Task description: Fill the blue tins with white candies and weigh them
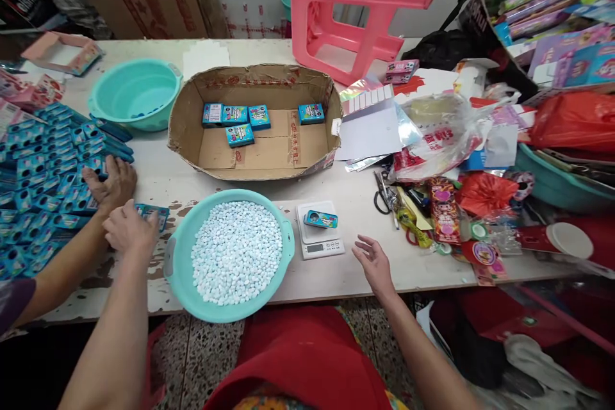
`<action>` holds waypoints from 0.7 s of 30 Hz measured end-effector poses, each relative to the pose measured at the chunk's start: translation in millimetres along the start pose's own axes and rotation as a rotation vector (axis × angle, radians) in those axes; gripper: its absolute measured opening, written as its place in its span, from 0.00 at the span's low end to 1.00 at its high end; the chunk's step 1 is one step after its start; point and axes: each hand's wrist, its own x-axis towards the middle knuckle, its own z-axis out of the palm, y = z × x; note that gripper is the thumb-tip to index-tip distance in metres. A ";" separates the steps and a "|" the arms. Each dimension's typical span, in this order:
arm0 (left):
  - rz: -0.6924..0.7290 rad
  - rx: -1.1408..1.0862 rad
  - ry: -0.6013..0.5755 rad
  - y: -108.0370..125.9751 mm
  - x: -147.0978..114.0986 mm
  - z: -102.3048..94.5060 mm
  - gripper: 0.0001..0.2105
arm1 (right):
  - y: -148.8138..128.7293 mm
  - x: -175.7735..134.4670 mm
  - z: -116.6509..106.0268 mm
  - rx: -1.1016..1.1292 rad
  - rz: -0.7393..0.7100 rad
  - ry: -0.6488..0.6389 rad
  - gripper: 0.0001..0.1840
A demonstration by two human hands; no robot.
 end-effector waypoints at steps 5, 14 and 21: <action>0.432 -0.410 -0.111 128.7 -88.9 -34.5 0.19 | 7.2 0.2 -4.1 0.002 0.031 0.054 0.26; 1.078 -0.215 -0.745 278.8 -204.3 9.5 0.23 | 2.6 4.1 -8.7 0.017 0.021 -0.032 0.23; 1.005 -0.538 -0.786 245.6 -217.5 -25.0 0.17 | -57.1 3.1 18.6 -0.117 -0.265 -0.322 0.33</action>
